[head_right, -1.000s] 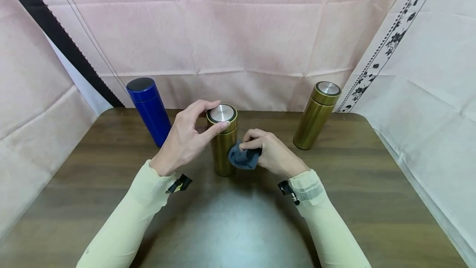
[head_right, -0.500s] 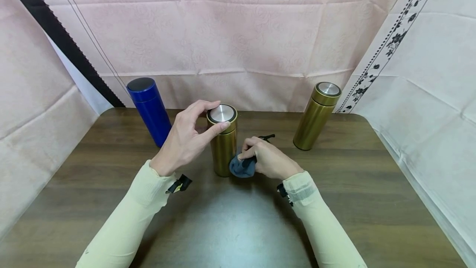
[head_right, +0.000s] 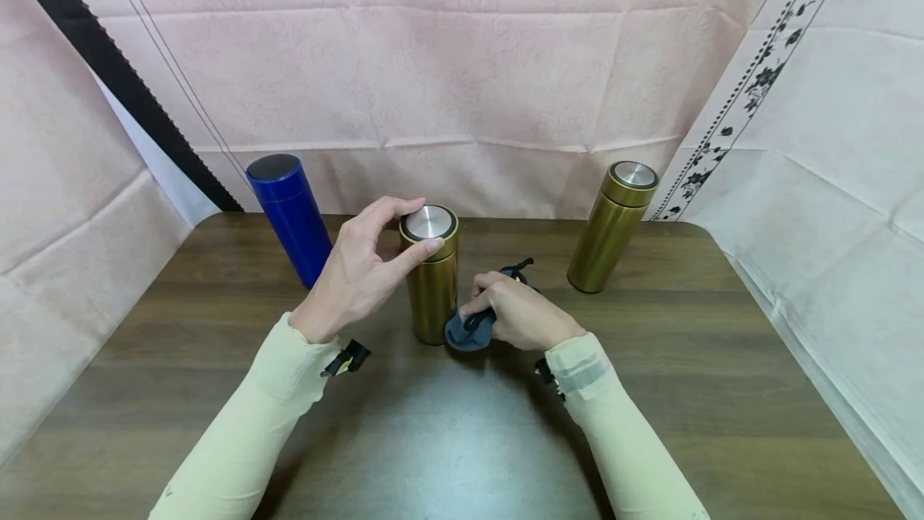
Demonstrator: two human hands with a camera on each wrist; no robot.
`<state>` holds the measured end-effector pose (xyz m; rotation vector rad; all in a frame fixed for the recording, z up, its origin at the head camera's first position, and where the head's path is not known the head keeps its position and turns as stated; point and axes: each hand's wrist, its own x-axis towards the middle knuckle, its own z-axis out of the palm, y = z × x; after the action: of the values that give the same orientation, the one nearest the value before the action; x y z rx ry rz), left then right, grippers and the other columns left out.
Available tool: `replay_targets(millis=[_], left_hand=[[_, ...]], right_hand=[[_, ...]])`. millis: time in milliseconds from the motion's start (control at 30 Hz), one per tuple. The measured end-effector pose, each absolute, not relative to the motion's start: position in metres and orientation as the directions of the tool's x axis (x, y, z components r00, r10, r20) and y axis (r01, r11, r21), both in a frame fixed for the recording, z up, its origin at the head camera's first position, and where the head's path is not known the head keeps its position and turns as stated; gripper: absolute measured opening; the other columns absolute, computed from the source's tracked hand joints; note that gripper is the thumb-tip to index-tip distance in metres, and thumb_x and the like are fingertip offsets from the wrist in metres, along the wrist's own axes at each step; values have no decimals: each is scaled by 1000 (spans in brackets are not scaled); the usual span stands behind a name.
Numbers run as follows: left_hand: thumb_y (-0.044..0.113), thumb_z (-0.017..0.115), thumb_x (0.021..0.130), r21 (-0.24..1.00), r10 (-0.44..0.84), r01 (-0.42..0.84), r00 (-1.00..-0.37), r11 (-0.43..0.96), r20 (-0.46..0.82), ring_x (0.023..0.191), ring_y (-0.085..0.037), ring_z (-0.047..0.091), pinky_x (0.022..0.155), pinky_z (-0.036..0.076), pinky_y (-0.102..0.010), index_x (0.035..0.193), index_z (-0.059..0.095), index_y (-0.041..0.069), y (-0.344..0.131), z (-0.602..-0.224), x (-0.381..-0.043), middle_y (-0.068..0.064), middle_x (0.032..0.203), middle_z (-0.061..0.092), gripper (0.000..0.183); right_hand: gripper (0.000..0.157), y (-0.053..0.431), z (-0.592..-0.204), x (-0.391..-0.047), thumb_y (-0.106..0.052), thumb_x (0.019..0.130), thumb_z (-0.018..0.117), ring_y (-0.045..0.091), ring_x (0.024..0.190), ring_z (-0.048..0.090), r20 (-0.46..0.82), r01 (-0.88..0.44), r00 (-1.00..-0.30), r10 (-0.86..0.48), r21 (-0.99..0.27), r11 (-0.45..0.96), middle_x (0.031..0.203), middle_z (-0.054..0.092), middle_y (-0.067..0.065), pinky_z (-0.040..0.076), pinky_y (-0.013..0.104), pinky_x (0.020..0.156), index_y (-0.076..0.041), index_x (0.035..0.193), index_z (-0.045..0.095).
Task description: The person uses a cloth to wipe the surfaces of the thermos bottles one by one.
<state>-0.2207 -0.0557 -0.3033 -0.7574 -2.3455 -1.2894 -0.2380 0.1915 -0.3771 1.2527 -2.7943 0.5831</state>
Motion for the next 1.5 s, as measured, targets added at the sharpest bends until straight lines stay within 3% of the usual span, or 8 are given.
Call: replay_targets(millis=[200,533,767,933,1100,1300,1500], left_hand=[[41,73,95,680,288,599,-800,422,526,99,-8,61,84,57,-26,135,61,12,-55,-303,-221,1,124,65,51],[41,74,93,692,282,593,-805,411,523,104,-10,63,90,59,-29,135,61,11,-56,-303,-220,0,124,65,52],[40,75,93,683,275,604,-796,411,539,102,-8,64,90,59,-26,132,63,11,-56,-304,-221,0,120,65,51],[42,73,94,664,264,609,-790,433,553,101,-5,64,88,58,-23,133,63,12,-56,-304,-221,2,120,65,50],[44,72,94,652,277,621,-782,435,559,101,-5,63,88,58,-23,134,62,12,-55,-304,-222,2,120,65,52],[43,73,94,658,277,615,-786,434,552,100,-5,63,88,58,-23,134,62,13,-55,-303,-222,3,119,65,51],[43,73,94,655,275,614,-786,439,553,99,-6,64,85,58,-23,134,62,13,-56,-304,-222,2,120,65,51]], right_hand=[[30,200,-349,-229,-12,87,80,5,89,58,288,-744,-657,-697,-395,539,101,58,-10,50,22,76,-32,110,78],[40,199,-318,-211,-2,79,81,7,92,56,570,-807,-584,-578,-333,487,103,57,-5,45,19,78,-28,110,78],[43,185,-314,-206,7,73,74,19,91,57,766,-894,-372,-523,-144,425,98,58,8,46,27,80,-18,109,79],[46,175,-318,-206,11,74,70,23,89,58,801,-903,-261,-538,-6,430,95,60,12,50,33,77,-15,111,78],[50,171,-324,-203,14,72,74,23,88,59,790,-890,-256,-556,32,455,95,61,9,52,35,76,-16,111,78],[50,163,-333,-198,10,73,79,22,88,60,735,-869,-298,-609,55,492,98,61,6,55,35,76,-18,113,77],[57,155,-344,-191,1,61,90,17,83,60,636,-801,-355,-685,170,574,98,62,1,57,30,66,-21,112,77]])
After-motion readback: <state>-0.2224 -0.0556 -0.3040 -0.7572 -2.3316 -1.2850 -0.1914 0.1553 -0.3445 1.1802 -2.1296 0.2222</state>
